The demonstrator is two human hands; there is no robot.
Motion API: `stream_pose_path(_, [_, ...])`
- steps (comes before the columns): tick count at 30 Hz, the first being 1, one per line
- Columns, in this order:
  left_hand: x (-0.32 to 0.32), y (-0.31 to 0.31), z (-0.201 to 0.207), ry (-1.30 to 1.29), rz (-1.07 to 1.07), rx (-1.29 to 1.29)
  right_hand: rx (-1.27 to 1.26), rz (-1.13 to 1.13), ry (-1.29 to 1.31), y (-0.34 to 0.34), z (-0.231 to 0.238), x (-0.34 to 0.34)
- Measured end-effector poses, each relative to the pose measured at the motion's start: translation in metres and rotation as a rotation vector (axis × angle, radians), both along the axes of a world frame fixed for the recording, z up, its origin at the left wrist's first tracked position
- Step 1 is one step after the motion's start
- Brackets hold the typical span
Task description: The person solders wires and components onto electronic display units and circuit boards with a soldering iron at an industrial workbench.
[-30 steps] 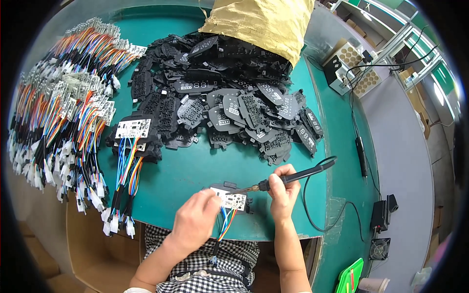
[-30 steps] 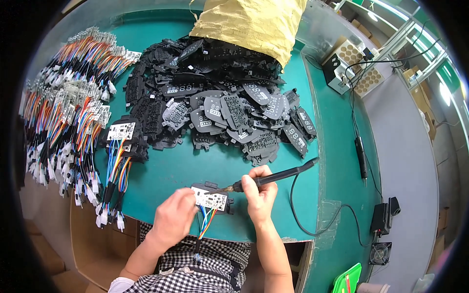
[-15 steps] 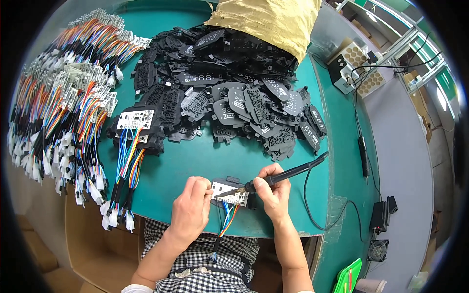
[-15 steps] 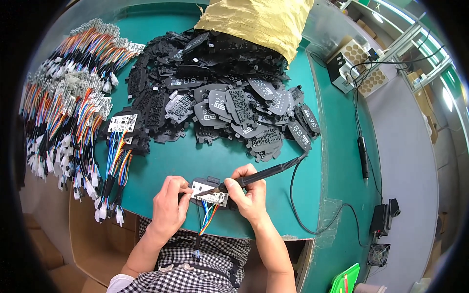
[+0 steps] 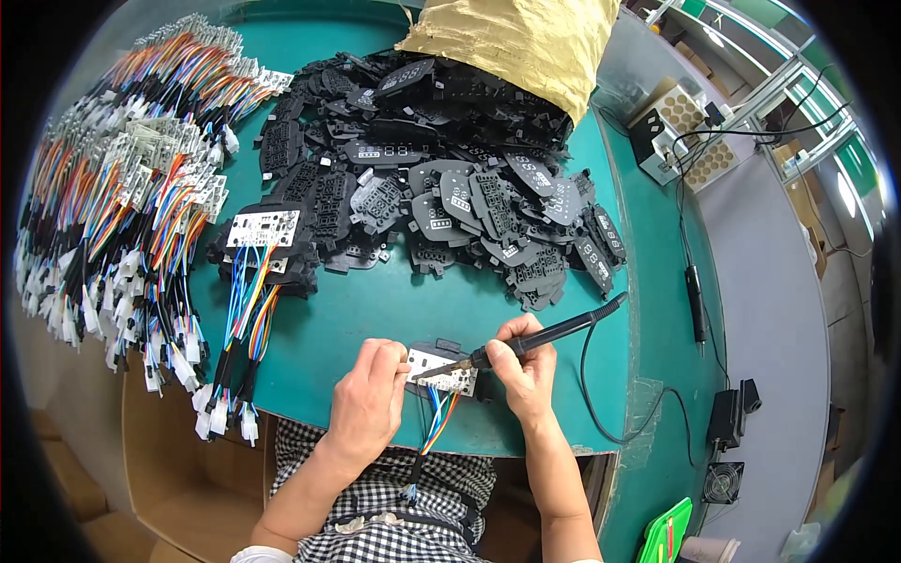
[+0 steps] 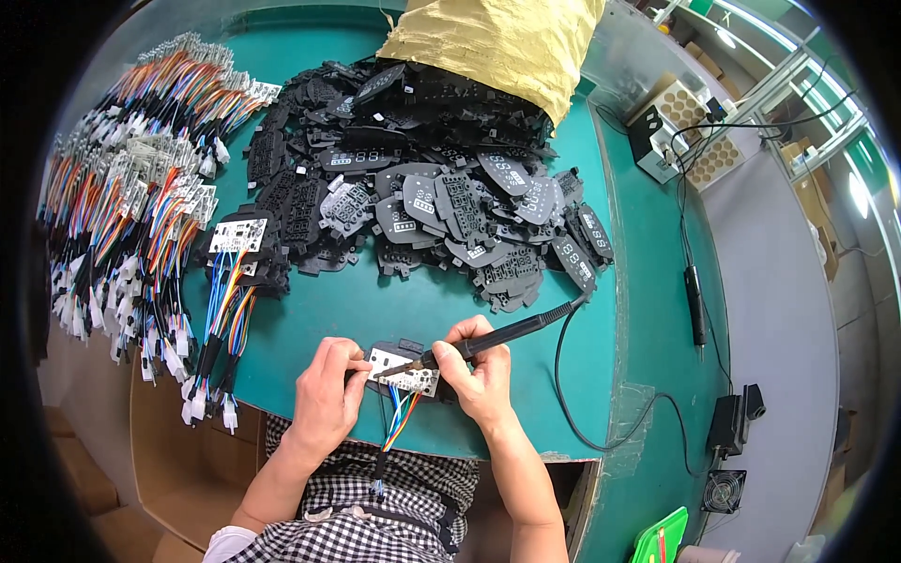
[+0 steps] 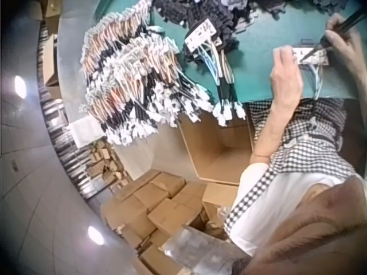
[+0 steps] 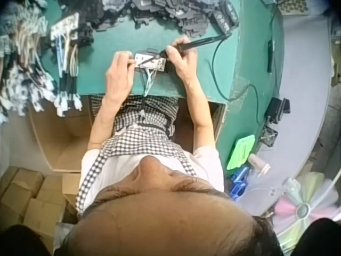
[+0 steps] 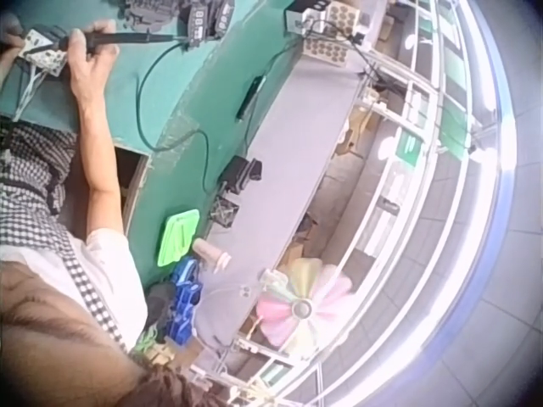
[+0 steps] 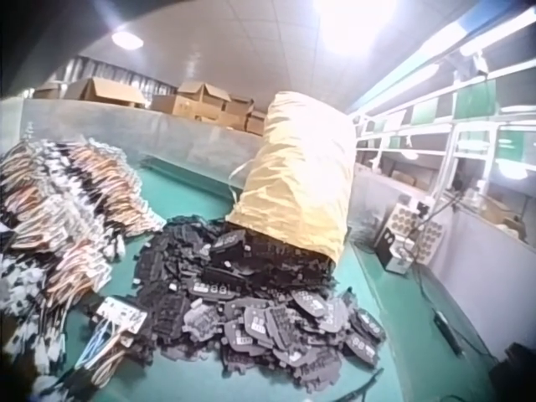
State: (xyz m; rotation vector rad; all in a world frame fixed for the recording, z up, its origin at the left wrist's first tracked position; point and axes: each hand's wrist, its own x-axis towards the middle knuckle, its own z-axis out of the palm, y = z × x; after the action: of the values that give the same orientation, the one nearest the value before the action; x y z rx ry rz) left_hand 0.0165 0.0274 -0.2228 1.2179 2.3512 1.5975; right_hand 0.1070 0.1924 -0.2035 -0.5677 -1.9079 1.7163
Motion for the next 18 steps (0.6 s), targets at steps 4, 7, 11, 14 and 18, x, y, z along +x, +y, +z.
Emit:
stream_pose_path(4, [0.0004, -0.0001, 0.0011, -0.003, 0.001, -0.003, -0.006, -0.001, 0.002, 0.0, 0.0006, -0.0004])
stream_pose_path(7, [0.0005, -0.0005, 0.0014, 0.0, -0.001, -0.002, -0.012, -0.008, 0.005, -0.0009, 0.001, -0.0007])
stream_pose_path(11, [0.0002, -0.001, 0.0006, -0.001, -0.007, 0.0, -0.012, -0.002, 0.003, -0.0012, 0.0002, -0.0006])
stream_pose_path(14, [-0.0012, -0.0016, -0.0014, -0.009, -0.009, 0.0, 0.003, -0.009, -0.009, -0.0018, -0.0004, -0.0024])
stream_pose_path(18, [0.0014, -0.0002, 0.005, -0.03, -0.009, -0.018, -0.009, -0.01, 0.005, 0.0002, 0.0014, 0.0])
